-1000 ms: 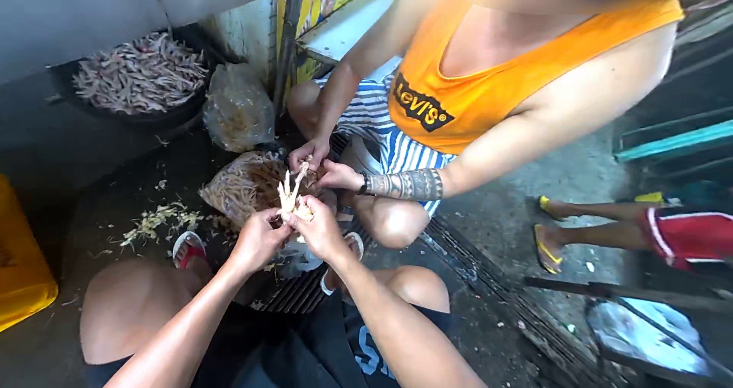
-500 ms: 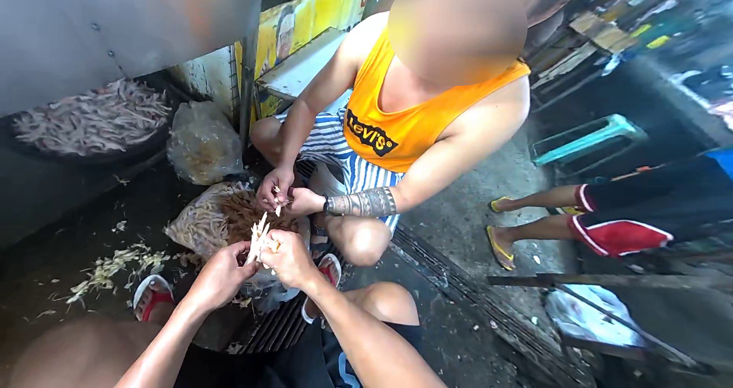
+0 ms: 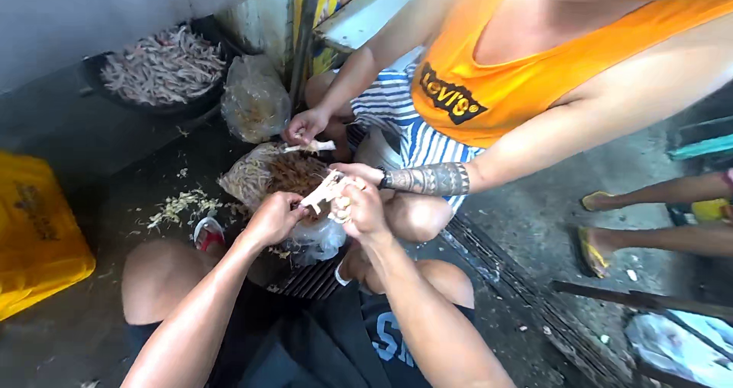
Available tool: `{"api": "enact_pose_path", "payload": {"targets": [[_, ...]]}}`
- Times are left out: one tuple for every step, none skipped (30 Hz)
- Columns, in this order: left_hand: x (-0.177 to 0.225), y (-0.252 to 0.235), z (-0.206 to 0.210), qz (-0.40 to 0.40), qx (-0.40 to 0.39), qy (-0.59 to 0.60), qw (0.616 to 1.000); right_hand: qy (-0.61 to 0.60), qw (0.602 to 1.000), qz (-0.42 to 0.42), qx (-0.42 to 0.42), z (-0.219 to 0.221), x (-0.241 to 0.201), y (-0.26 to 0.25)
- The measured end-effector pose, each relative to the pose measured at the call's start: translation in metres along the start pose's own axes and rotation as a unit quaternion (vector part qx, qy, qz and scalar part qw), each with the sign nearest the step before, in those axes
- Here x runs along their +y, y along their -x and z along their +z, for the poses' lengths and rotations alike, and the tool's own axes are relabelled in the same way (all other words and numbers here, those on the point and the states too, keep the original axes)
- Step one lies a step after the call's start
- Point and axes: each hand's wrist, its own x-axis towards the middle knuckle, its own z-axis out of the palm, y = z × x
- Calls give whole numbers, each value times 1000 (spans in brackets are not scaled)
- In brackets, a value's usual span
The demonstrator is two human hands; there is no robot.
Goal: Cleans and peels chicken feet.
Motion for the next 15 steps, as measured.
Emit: {"api": "enact_pose_path", "payload": {"targets": [[-1, -1, 0, 4, 3, 3, 1000, -10, 1000, -7, -8, -2, -2, -2], [-1, -1, -1, 7, 4, 6, 1000, -24, 999, -15, -14, -4, -4, -3], [0, 0, -3, 11, 6, 9, 1000, -40, 999, -26, -18, -4, -6, -5], [1, 0, -6, 17, 5, 13, 1000, -55, 997, -38, -27, -6, -9, -6], [2, 1, -8, 23, 6, 18, 1000, -68, 996, -51, -40, -8, -11, -7], [1, 0, -9, 27, 6, 19, 999, -78, 994, -61, -52, -11, -13, -8], [0, 0, -10, 27, 2, 16, 1000, -88, 993, -65, -51, -13, -16, -10], [0, 0, -11, 23, -5, 13, 1000, -99, 991, -72, -56, -15, -18, -11], [-2, -1, -10, 20, -12, 11, 1000, -103, 990, -78, -60, -18, -20, -12], [-3, -1, -9, 16, -21, 13, 1000, -108, 989, -84, -56, -21, -22, -12], [-3, -1, -8, 14, -29, 17, 999, -111, 989, -84, -45, -24, -24, -12], [-3, 0, -7, 12, -33, 21, 999, -115, 990, -81, -33, -26, -25, -12], [-3, 1, -8, 11, -35, 25, 999, -121, 989, -80, -25, -28, -27, -12], [-2, 1, -9, 10, -36, 28, 999, -126, 988, -83, -22, -29, -29, -12], [-3, 2, -10, 9, -35, 25, 999, -129, 987, -89, -25, -32, -31, -12]]}}
